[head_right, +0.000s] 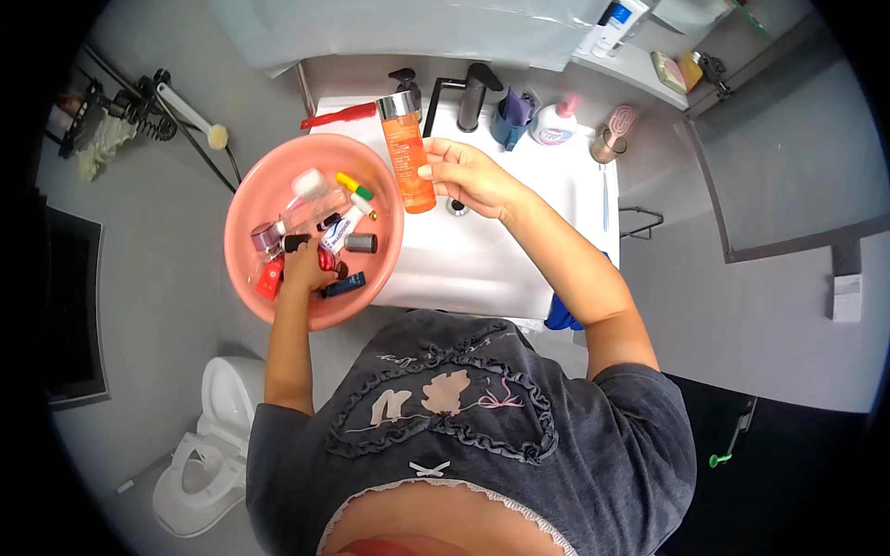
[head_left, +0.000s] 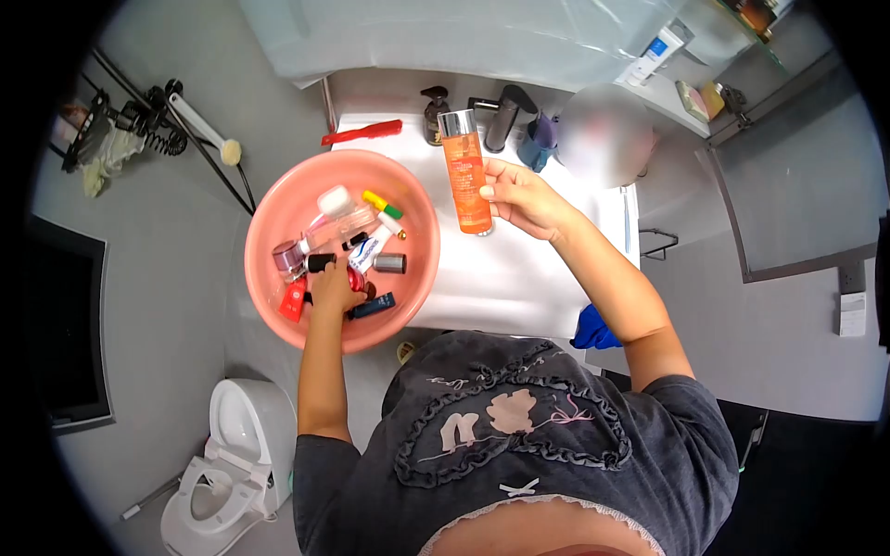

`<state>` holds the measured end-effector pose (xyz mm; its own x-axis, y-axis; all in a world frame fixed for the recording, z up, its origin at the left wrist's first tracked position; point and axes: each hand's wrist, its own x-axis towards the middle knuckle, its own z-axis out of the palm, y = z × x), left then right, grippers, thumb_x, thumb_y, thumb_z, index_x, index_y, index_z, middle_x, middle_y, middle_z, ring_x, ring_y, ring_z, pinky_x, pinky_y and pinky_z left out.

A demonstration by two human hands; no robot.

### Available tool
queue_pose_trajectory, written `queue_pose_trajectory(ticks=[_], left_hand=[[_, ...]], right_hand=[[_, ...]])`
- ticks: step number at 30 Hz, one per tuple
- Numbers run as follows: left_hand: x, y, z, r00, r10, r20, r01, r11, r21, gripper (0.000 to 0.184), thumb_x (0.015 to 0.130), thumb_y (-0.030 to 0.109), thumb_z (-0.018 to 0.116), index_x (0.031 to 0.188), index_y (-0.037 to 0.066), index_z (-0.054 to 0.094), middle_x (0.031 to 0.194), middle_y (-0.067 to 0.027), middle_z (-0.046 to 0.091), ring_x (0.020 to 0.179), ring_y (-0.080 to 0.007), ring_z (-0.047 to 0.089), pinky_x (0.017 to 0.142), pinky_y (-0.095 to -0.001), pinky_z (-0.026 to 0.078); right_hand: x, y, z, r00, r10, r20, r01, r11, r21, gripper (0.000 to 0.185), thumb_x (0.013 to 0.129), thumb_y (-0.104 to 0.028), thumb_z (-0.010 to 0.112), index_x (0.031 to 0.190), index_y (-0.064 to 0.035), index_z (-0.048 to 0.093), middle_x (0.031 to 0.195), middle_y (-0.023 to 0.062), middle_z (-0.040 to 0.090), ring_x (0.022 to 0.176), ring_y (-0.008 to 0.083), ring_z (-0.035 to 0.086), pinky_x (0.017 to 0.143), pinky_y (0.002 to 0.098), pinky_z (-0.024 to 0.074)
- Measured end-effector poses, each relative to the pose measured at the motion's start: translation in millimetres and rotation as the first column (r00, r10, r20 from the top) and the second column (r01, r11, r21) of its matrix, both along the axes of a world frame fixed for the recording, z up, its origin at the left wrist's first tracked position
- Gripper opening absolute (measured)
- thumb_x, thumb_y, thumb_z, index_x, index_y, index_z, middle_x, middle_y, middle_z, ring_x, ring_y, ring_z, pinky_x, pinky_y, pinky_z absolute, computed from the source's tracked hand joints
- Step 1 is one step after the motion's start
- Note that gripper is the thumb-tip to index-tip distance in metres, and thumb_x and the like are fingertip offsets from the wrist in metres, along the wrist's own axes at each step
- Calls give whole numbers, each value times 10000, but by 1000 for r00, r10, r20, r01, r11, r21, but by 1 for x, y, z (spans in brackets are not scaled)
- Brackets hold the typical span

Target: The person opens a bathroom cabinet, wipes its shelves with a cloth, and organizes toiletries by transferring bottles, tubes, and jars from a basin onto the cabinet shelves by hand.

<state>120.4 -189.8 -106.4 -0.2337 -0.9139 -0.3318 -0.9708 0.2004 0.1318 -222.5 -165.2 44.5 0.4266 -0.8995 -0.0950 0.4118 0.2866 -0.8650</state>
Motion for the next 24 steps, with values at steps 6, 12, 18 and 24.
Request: queue_pose_trajectory(ticks=[6, 12, 18, 24], left_hand=[[3, 4, 3, 995, 24, -96, -23, 1000, 16, 1058, 567, 396, 738, 1427, 89, 204, 1261, -234, 460, 1054, -400, 530, 878, -464, 437], [21, 11, 1, 953, -36, -299, 0, 993, -121, 889, 469, 280, 832, 1245, 60, 458, 1225, -180, 486, 1138, -354, 467, 954, -418, 413], [38, 21, 17, 927, 31, -374, -110, 975, -191, 747, 488, 207, 833, 1154, 60, 530, 1133, -177, 551, 1052, -367, 518, 914, -426, 430], [39, 31, 41, 957, 36, -287, -117, 956, -270, 713, 680, 334, 770, 1254, 34, 471, 1141, -205, 575, 1079, -348, 537, 926, -410, 422]], right_hand=[[-33, 13, 30, 995, -99, -22, 94, 981, -169, 485, 824, -113, 631, 1260, -39, 432, 1196, 65, 538, 1096, 154, 531, 950, 337, 420], [-121, 50, 149, 792, -607, -62, 473, 675, -566, 455, 788, -62, 660, 1202, -31, 474, 1093, 59, 573, 1027, 141, 545, 916, 309, 427], [-212, 76, 331, 268, -946, 181, 467, -37, -883, 415, 813, -166, 669, 1171, -16, 521, 1004, 62, 597, 910, 131, 561, 826, 298, 455], [-264, 4, 467, 182, -948, 260, 362, -181, -914, 521, 703, -186, 732, 1145, 4, 533, 952, 124, 609, 850, 200, 601, 734, 336, 505]])
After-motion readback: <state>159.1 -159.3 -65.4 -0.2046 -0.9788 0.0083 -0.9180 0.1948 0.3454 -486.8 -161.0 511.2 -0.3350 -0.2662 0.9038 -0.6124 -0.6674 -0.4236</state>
